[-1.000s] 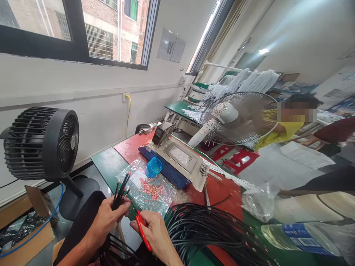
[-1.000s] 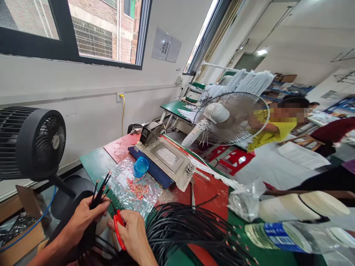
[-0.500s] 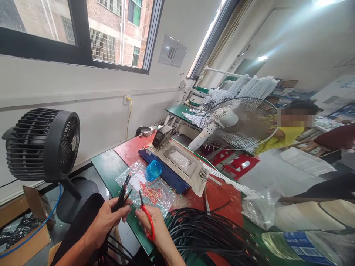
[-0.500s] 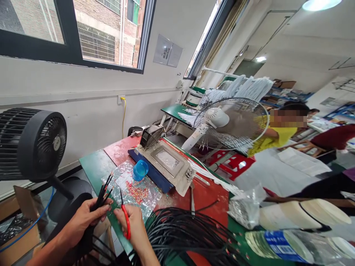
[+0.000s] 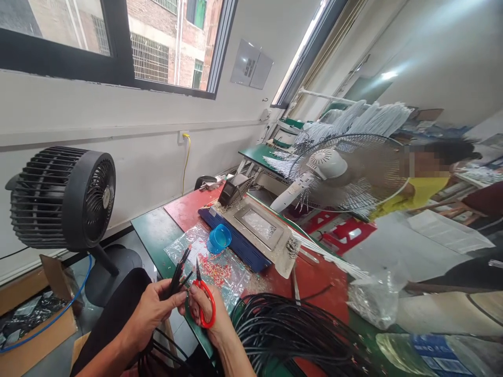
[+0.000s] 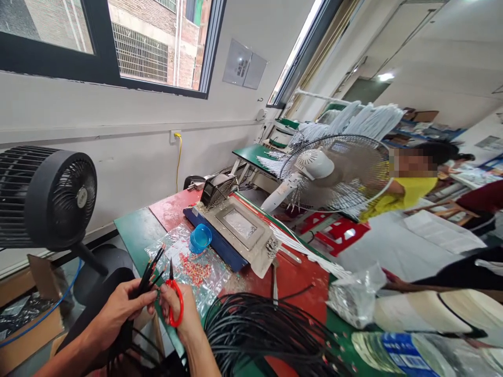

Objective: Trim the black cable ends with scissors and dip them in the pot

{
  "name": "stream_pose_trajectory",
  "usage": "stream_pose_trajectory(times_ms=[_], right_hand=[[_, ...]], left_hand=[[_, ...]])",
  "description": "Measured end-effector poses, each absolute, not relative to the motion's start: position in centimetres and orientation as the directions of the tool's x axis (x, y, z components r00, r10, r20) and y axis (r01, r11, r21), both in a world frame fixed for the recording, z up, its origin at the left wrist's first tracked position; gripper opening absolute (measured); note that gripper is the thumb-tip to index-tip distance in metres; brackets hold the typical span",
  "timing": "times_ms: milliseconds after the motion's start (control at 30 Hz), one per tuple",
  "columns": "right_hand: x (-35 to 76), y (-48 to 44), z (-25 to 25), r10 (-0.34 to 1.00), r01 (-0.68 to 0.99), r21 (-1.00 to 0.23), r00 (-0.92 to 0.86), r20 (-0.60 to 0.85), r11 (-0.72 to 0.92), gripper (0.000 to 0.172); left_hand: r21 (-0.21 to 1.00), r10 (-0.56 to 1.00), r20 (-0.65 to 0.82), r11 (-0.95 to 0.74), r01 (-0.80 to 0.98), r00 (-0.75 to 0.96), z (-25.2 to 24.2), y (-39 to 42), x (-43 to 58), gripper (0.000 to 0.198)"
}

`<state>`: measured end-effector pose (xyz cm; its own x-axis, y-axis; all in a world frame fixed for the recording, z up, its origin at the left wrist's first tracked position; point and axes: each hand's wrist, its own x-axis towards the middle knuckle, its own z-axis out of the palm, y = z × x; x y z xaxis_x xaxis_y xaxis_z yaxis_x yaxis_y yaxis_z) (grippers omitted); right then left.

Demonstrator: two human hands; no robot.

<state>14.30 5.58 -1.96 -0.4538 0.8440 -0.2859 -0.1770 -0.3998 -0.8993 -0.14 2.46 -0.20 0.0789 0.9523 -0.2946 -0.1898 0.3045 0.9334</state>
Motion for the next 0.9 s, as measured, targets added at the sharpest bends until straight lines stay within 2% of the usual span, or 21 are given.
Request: stream_pose_trajectory(times_ms=[167, 300, 400, 567, 700, 900], right_hand=[[14.4, 5.5, -2.1, 0.833, -0.191, -0.91, -0.504, -0.23, -0.367, 0.045], [14.4, 5.5, -2.6, 0.849, -0.216, -0.889, -0.452, -0.275, -0.403, 0.051], [14.5, 5.6, -2.9, 0.828, -0.199, -0.881, -0.476, -0.297, -0.43, 0.053], [14.5, 5.5, -2.6, 0.789, -0.211, -0.873, -0.555, -0.264, -0.44, 0.05], [14.6, 5.4, -2.5, 0.812, -0.227, -0.883, -0.532, -0.242, -0.412, 0.046], [14.6, 5.3, -3.1, 0.81, -0.26, -0.844, -0.508, -0.294, -0.469, 0.05]], left_hand=[[0.929, 0.953, -0.301, 0.303, -0.212, 0.043, 0.1, 2.5, 0.0, 0.027], [0.918, 0.941, -0.331, 0.339, -0.208, 0.073, 1.0, 2.5, 0.4, 0.027], [0.903, 0.929, -0.359, 0.37, -0.219, 0.09, 1.1, 2.4, 0.8, 0.029], [0.868, 0.912, -0.393, 0.41, -0.282, 0.117, 0.2, 2.3, 0.7, 0.031], [0.847, 0.898, -0.422, 0.439, -0.301, 0.121, -0.5, 2.3, 0.4, 0.03], [0.85, 0.894, -0.409, 0.446, -0.281, 0.182, -0.7, 2.4, 0.5, 0.027]])
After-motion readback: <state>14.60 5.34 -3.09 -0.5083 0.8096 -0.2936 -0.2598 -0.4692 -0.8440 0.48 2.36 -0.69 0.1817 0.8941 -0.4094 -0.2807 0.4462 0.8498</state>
